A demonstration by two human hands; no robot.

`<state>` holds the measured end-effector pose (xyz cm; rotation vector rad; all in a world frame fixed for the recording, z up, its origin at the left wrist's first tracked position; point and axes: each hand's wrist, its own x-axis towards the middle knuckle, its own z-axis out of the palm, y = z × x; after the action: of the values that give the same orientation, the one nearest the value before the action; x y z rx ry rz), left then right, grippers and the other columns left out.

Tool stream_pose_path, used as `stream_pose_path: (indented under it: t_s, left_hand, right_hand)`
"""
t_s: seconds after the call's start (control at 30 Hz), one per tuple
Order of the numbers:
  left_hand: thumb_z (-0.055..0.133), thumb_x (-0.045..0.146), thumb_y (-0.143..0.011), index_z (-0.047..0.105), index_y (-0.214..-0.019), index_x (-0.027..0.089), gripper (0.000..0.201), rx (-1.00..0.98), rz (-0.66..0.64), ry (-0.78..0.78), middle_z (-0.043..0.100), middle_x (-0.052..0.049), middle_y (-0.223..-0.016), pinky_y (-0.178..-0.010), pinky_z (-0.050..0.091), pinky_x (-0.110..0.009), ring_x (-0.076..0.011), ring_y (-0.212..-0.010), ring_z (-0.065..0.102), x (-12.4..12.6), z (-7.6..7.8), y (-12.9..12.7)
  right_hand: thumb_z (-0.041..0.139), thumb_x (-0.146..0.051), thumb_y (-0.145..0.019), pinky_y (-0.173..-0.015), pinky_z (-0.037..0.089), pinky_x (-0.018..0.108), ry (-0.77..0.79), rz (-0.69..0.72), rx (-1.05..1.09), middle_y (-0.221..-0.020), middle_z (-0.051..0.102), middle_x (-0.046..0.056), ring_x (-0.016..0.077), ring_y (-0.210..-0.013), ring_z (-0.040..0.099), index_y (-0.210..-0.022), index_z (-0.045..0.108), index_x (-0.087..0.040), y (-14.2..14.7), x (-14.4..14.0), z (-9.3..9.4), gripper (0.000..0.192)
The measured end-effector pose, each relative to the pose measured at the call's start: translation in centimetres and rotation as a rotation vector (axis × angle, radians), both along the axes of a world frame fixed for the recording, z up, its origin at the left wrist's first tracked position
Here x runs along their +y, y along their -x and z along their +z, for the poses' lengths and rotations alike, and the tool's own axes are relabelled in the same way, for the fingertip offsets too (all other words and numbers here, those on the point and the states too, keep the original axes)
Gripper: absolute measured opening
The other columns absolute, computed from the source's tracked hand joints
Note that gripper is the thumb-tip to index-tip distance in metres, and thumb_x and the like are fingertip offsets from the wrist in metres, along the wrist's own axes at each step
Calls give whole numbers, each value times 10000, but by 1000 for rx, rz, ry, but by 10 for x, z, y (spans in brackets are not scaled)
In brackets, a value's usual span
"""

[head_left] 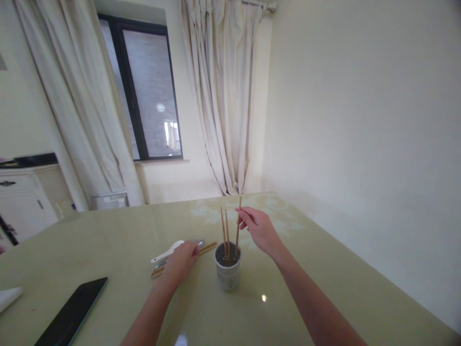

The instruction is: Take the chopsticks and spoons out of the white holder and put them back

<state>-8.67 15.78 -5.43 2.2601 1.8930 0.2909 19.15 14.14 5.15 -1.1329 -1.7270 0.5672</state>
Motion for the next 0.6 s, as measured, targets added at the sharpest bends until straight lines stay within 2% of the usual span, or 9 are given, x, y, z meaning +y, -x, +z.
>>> stream_pose_path:
  t_s: [0.13, 0.37, 0.5, 0.6]
  left_hand:
    - [562, 141, -917, 669, -938, 223, 137, -6, 9, 19, 744, -67, -1054, -865, 418, -300, -252, -1045, 667, 2, 1, 2]
    - [601, 136, -886, 675, -916, 219, 115, -1, 3, 28, 739, -70, -1053, -858, 416, -292, -249, -1049, 662, 1, 4, 2]
    - [587, 149, -897, 668, -910, 211, 103, 16, 0, 29, 736, -82, -1040, -849, 422, -311, -266, -1029, 665, 1, 5, 1]
    - [605, 167, -885, 664, -900, 211, 75, 21, 3, 38, 741, -79, -1012, -826, 424, -311, -274, -1013, 674, 0, 6, 0]
  right_hand:
    - [485, -269, -999, -705, 504, 283, 66, -19, -128, -832, 781, 39, 162, -665, 721, -913, 756, -186, 5, 1, -9, 297]
    - [550, -253, -990, -683, 486, 268, 121, -25, -153, -840, 778, 35, 154, -666, 707, -956, 766, -179, 6, 0, -11, 231]
    - [648, -286, -965, -733, 485, 276, 95, -39, -206, -877, 792, 49, 180, -777, 718, -981, 776, -187, 13, 1, -18, 162]
    - [663, -257, -957, -743, 468, 275, 82, -47, -278, -873, 796, 46, 185, -809, 709, -901, 776, -197, 18, 1, -23, 139]
